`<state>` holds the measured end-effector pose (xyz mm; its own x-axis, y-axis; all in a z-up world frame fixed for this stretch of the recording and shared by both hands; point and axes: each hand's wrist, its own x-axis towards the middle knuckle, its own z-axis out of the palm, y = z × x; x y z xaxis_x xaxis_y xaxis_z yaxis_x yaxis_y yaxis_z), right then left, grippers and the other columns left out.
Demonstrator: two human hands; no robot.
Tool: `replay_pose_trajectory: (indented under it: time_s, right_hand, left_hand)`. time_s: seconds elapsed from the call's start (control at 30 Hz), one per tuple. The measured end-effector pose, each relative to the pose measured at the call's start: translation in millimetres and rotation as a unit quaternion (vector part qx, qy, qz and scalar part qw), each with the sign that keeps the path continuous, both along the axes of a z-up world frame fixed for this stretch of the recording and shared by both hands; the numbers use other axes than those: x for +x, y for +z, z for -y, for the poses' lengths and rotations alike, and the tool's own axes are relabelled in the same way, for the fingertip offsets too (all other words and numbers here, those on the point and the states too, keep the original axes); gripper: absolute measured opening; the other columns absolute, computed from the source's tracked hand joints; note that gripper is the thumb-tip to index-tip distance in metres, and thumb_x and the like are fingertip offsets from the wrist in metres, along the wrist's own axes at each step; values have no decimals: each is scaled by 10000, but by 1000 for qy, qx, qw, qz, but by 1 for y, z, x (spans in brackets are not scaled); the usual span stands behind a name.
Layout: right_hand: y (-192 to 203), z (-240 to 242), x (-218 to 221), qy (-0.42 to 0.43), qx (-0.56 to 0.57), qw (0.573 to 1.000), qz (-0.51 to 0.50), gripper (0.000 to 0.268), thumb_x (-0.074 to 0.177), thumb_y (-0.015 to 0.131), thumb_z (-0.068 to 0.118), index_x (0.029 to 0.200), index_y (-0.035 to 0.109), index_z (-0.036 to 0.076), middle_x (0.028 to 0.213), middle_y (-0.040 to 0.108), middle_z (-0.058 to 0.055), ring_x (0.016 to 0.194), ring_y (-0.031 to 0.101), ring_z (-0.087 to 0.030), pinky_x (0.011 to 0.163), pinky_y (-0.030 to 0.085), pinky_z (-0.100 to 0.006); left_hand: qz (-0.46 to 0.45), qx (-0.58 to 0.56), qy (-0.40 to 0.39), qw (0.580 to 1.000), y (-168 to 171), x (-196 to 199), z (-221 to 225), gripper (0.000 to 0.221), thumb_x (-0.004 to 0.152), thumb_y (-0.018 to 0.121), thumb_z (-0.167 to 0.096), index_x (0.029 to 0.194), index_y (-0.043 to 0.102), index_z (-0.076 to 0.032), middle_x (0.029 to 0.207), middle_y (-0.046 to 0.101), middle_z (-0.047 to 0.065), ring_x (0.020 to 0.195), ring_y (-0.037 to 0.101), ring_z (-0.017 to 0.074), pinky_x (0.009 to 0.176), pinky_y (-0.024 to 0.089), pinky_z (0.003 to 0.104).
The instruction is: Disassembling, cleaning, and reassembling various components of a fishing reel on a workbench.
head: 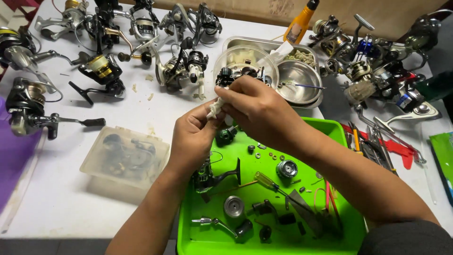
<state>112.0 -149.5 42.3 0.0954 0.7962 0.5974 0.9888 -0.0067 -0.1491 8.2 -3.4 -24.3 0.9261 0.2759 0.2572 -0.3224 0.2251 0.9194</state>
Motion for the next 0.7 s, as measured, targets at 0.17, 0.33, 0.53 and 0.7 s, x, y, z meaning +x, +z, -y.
replay_pose_trajectory:
  time_s: [0.17,0.33,0.53,0.7]
  right_hand:
    - [-22,37,-6,-57,9,998,1,133,985,700,27,1117,715,35,916,651,-105,796,674,-276,697,554,-367]
    - [-54,63,-10,-128,23,990,-55,103,988,676,91,885,677,105,752,624,-23,696,678,-256,654,557,-340]
    - [-30,63,-18,-118,57,958,-256,197,985,669,82,790,676,105,630,655,-19,592,661,-218,601,531,-309]
    - [-16,67,-16,-99,111,939,-309,28,929,744,42,911,728,27,720,659,-101,677,592,-163,691,530,-342]
  left_hand:
    - [-39,141,0,989,7,-5,4,168,948,681,-60,1067,796,-89,871,771,27,814,637,51,757,557,245]
    - [-5,170,-7,985,13,-6,11,183,828,740,75,966,807,-27,706,759,132,697,651,114,678,564,286]
    - [20,224,24,974,27,1,11,340,796,709,131,1045,808,-78,969,800,152,960,762,255,847,584,372]
    - [24,214,-6,976,42,14,22,293,841,740,69,1072,801,-100,991,798,156,975,756,253,881,576,368]
